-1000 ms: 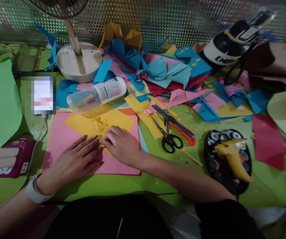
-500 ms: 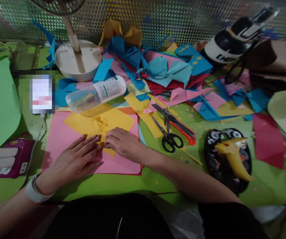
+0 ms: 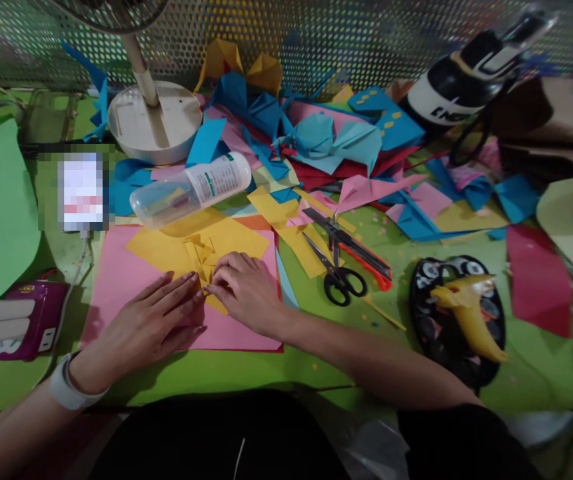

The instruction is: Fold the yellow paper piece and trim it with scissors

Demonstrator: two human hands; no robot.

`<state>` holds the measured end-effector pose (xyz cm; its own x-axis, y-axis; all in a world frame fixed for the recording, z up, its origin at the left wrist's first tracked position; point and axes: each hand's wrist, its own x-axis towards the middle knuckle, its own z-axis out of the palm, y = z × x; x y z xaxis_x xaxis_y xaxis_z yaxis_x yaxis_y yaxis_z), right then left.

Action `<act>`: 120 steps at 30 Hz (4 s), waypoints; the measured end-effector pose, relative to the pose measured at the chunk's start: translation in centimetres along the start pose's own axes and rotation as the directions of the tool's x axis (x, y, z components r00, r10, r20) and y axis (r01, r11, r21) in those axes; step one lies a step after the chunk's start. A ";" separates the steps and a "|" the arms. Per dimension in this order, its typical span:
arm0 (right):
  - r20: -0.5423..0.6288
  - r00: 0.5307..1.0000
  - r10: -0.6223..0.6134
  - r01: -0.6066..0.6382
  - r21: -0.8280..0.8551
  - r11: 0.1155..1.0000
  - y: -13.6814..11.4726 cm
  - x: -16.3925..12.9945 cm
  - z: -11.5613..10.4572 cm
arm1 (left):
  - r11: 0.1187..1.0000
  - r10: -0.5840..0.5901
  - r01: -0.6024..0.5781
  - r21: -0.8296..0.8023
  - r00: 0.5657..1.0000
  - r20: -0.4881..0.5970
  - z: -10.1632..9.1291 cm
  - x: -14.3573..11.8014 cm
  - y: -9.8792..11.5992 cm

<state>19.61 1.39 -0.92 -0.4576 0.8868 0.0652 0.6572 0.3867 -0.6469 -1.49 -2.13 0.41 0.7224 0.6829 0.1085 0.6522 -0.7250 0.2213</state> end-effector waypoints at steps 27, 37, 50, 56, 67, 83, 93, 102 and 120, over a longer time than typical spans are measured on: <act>-0.021 1.000 -0.020 0.020 -0.010 1.000 0.2 0.7 0.2 | 0.994 -0.078 0.082 0.069 0.995 -0.061 0.5 0.3 0.0; -0.026 0.999 -0.043 0.043 -0.001 0.999 0.5 0.7 0.3 | 0.994 -0.083 0.088 0.066 0.994 -0.070 0.6 0.4 -0.2; -0.012 0.999 -0.030 0.030 -0.021 0.999 0.4 0.8 0.2 | 0.994 -0.077 0.081 0.079 0.996 -0.054 0.4 0.7 -0.1; 0.004 1.000 -0.028 0.029 -0.013 1.000 0.3 0.9 0.1 | 0.995 -0.065 0.070 0.073 0.996 -0.061 0.5 0.6 -0.1; 0.018 1.000 -0.023 0.023 -0.019 1.000 0.3 0.9 -0.2 | 0.998 -0.048 0.051 0.047 0.997 -0.058 0.3 0.8 0.0; 0.044 0.999 -0.010 0.010 -0.001 1.000 0.3 0.6 -0.4 | 0.989 -0.021 0.025 0.146 0.999 -0.033 0.5 0.8 0.3; 0.049 0.994 -0.097 0.096 0.018 0.995 1.0 0.2 -0.3 | 0.991 -0.002 0.002 0.137 1.000 -0.003 0.1 0.4 0.2; 0.082 0.994 -0.072 0.072 0.002 0.997 0.5 0.4 -0.6 | 0.983 0.007 -0.016 0.184 0.999 0.050 -0.1 0.2 0.2; 0.086 0.993 -0.084 0.080 0.046 0.996 0.8 0.2 -0.7 | 0.977 0.006 -0.009 0.213 1.000 0.017 0.1 0.5 0.2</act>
<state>20.45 2.05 -0.85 -0.5611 0.8260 0.0535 0.5899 0.4444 -0.6742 -0.97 -1.99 0.38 0.7297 0.6773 0.0935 0.6797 -0.7335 0.0087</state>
